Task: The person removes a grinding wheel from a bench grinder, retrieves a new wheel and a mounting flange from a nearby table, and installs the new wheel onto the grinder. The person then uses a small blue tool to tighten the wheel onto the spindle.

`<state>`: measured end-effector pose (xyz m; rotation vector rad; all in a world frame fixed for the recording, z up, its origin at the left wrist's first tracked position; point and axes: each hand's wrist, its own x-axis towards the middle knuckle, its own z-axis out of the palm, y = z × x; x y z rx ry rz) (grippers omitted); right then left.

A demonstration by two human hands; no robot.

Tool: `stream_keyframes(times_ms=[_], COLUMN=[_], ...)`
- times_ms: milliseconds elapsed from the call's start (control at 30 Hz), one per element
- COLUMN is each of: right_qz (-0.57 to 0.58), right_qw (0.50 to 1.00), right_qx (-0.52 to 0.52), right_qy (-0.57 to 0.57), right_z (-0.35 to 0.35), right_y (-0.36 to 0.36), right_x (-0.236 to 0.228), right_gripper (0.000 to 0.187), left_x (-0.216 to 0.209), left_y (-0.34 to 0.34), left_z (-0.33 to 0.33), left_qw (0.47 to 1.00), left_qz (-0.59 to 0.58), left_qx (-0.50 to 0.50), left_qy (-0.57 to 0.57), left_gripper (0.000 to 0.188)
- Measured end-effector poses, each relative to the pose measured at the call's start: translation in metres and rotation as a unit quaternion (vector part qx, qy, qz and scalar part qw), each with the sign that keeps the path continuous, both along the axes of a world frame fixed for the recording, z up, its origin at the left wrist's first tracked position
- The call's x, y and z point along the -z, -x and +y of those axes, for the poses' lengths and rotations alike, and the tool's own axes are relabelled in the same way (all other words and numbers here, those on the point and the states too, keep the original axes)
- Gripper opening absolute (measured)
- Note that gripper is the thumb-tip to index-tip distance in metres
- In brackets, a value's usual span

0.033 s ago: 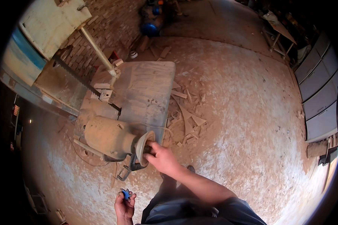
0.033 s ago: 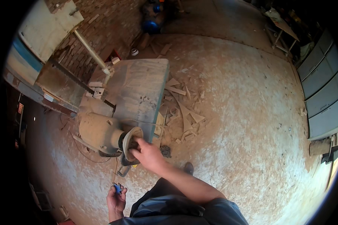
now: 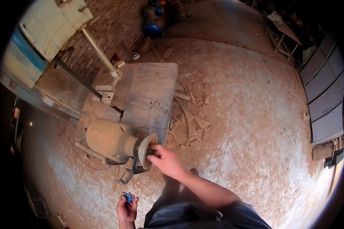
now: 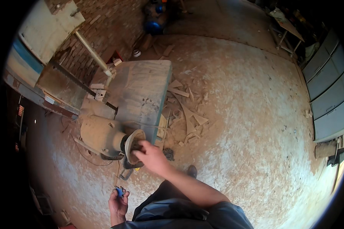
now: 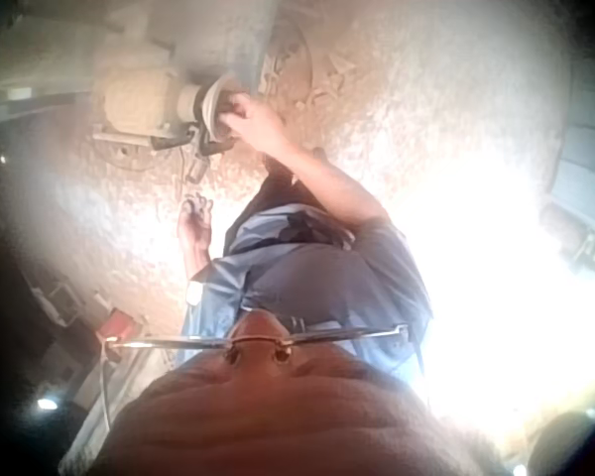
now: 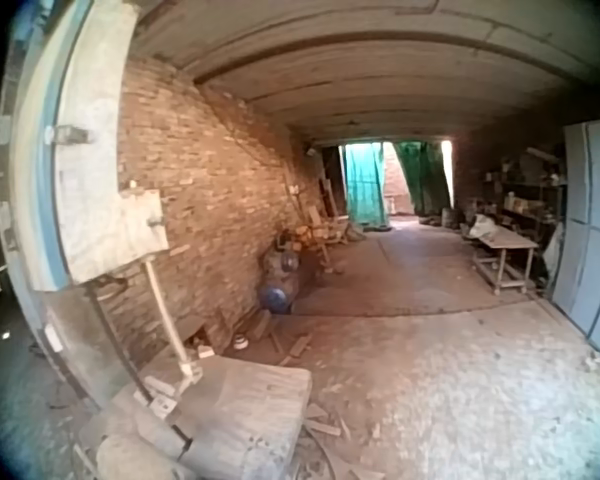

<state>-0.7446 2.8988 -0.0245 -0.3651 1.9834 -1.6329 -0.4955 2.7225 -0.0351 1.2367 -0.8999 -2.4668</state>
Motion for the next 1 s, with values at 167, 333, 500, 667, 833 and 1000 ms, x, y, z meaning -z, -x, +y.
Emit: stream_keyframes(times_ms=[167,333,500,667,833,1000], right_qz=[-0.429,-0.402,-0.390,-0.343,-0.294,-0.253], right_qw=[0.823,0.824,0.838,0.862,0.888,0.904], right_qx=[0.107,0.100,0.148,0.204,0.248,0.247], right_qy=[0.357,0.385,0.351,0.312,0.251,0.239], right_z=[0.041,0.059,0.067,0.064,0.047,0.038], right_y=[-0.012,-0.027,-0.033,-0.043,-0.055,-0.071], right_x=[0.062,0.069,0.054,0.045,0.029,0.014], right_gripper=[0.021,0.019,0.018,0.015,0.016,0.021], left_x=[-0.002,-0.005,-0.025,-0.021,0.022,0.049], left_y=[0.004,0.009,0.036,0.079,0.130,0.163], left_z=[-0.002,-0.023,-0.087,-0.162,-0.232,-0.267], left_qw=[0.999,0.999,0.995,0.980,0.963,0.958], left_qz=[0.024,0.004,-0.004,-0.011,-0.073,-0.093], left_qx=[0.003,-0.040,-0.010,-0.001,0.055,0.098], left_qy=[-0.027,-0.028,0.096,0.198,0.253,0.255], left_gripper=[0.022,0.021,0.016,0.016,0.034,0.039])
